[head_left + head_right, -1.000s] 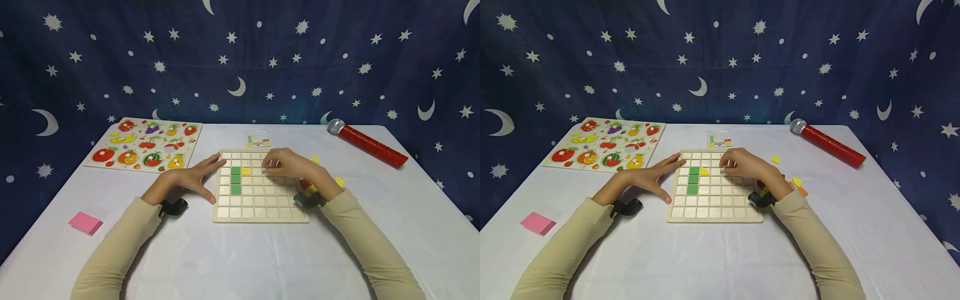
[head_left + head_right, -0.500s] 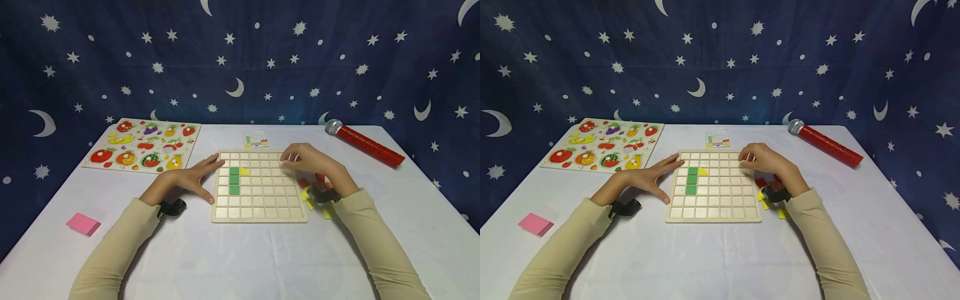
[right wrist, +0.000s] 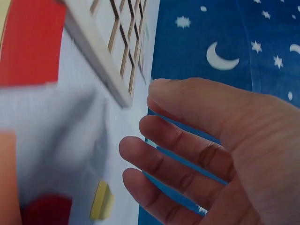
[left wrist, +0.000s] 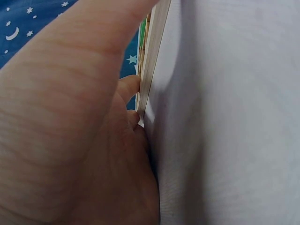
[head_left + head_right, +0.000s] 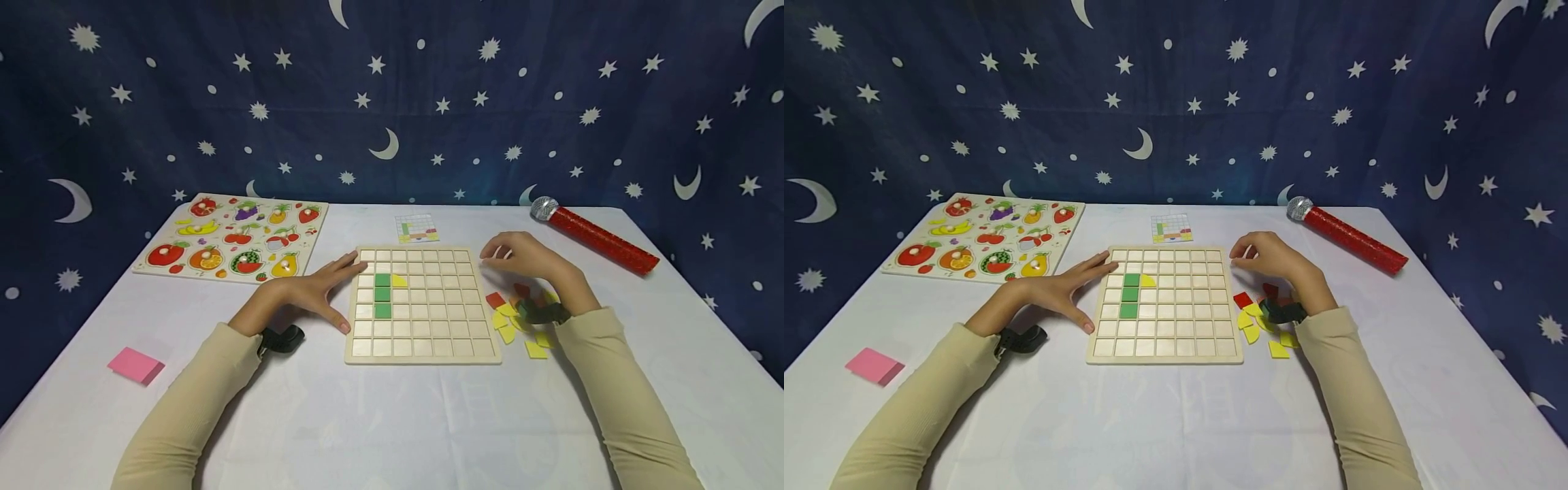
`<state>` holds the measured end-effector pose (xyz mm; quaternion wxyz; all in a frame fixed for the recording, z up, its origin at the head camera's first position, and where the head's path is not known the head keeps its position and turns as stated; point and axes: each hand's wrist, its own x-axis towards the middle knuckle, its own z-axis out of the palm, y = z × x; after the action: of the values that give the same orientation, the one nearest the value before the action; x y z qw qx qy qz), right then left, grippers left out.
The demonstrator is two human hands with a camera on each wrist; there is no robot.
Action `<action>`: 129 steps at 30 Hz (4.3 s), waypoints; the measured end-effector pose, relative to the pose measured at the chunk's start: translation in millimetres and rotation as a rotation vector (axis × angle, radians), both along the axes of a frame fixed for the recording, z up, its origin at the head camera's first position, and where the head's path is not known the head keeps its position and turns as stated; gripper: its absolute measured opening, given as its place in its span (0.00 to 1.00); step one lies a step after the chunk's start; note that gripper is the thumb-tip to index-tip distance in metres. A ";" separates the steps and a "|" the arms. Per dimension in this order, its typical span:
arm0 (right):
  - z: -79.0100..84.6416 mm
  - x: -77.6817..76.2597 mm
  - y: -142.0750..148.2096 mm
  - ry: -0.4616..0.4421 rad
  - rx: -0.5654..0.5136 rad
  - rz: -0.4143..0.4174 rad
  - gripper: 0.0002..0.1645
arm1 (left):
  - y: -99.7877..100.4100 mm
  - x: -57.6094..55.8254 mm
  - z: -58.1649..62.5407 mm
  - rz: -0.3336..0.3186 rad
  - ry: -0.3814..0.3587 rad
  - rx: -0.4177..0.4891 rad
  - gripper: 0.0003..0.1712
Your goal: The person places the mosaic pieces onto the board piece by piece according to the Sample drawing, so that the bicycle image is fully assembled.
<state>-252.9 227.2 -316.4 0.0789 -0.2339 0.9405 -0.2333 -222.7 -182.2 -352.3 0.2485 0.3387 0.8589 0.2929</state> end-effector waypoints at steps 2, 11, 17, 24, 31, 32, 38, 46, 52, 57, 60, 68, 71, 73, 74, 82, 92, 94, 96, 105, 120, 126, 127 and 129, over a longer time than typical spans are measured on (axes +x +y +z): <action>-1.0 -1.2 5.3 -0.010 0.001 -0.030 0.12 | 0.3 0.2 0.3 0.001 -0.002 0.001 0.74; -1.1 -4.3 21.1 -0.027 0.004 -0.106 0.15 | 0.1 -1.0 -0.9 0.003 0.004 -0.005 0.74; -5.0 -7.1 26.0 -0.101 0.038 -0.180 0.16 | 0.8 -0.9 0.0 0.004 -0.002 -0.003 0.74; -13.9 -9.1 24.1 -0.067 0.022 -0.181 0.13 | 0.6 -0.3 0.9 0.010 0.001 -0.006 0.74; -16.2 -7.3 18.8 -0.038 -0.002 -0.114 0.10 | 1.0 -0.6 0.9 0.007 0.007 -0.011 0.74; -15.9 -7.3 18.4 -0.041 -0.001 -0.102 0.11 | 1.1 -0.5 1.0 0.006 0.006 -0.010 0.74; -13.3 -7.1 18.0 -0.074 0.011 -0.102 0.15 | 0.9 -0.4 0.9 0.008 -0.001 -0.012 0.74; -13.2 -8.3 18.1 -0.106 0.038 -0.163 0.23 | 0.4 -2.1 -0.8 0.009 0.010 -0.023 0.73; -14.9 -8.4 16.8 -0.113 0.028 -0.146 0.21 | 0.6 -1.5 0.3 0.012 0.001 -0.020 0.73; -14.4 -7.7 14.7 -0.112 0.024 -0.168 0.21 | 1.3 0.1 1.8 0.010 -0.003 -0.013 0.73; -14.4 -7.3 14.7 -0.106 0.030 -0.156 0.20 | 1.7 0.3 2.2 0.009 -0.002 -0.013 0.73; -11.4 -5.9 15.4 -0.103 0.030 -0.114 0.21 | 1.1 -0.3 0.7 0.009 0.000 -0.010 0.74; -10.7 -6.2 14.9 -0.120 0.040 -0.147 0.21 | 1.0 -0.5 0.6 0.006 -0.001 -0.010 0.74; -10.4 -6.3 14.2 -0.127 0.041 -0.160 0.20 | 0.8 -0.9 0.0 0.007 -0.002 -0.012 0.74; -10.5 -6.3 14.0 -0.125 0.041 -0.157 0.20 | 0.6 -1.1 -0.2 0.007 -0.002 -0.012 0.74; -10.4 -6.6 13.7 -0.118 0.057 -0.138 0.18 | 0.7 -1.2 -0.7 0.011 -0.004 -0.012 0.74; -6.1 -2.9 8.7 -0.092 0.044 -0.061 0.18 | 0.9 -1.7 0.2 0.009 -0.004 -0.020 0.74; -4.8 -2.1 6.7 -0.091 0.042 -0.034 0.17 | 1.2 -1.9 0.6 0.008 -0.001 -0.021 0.74; -3.4 -1.3 4.0 -0.091 0.042 -0.009 0.17 | 1.5 -1.9 0.9 0.007 0.000 -0.025 0.74; 3.5 4.3 -12.0 -0.092 0.035 0.067 0.16 | 1.9 -2.9 -0.4 0.022 -0.008 -0.035 0.75; 4.2 16.2 -42.8 -0.045 0.024 0.269 0.13 | 1.0 -3.5 -0.1 0.011 -0.004 -0.032 0.74; 8.7 22.9 -52.8 -0.059 0.061 0.271 0.15 | 0.7 -3.5 -0.7 0.011 -0.003 -0.026 0.73; 9.7 24.3 -54.5 -0.058 0.066 0.274 0.16 | 0.7 -3.4 -0.6 0.011 -0.002 -0.026 0.74; 11.0 26.9 -58.2 -0.055 0.075 0.278 0.16 | 0.8 -3.2 -0.6 0.009 -0.003 -0.022 0.74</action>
<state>-226.0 169.0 -305.4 0.1447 -0.3525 0.9046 -0.1913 -226.0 -181.4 -353.0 0.2522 0.3315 0.8633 0.2848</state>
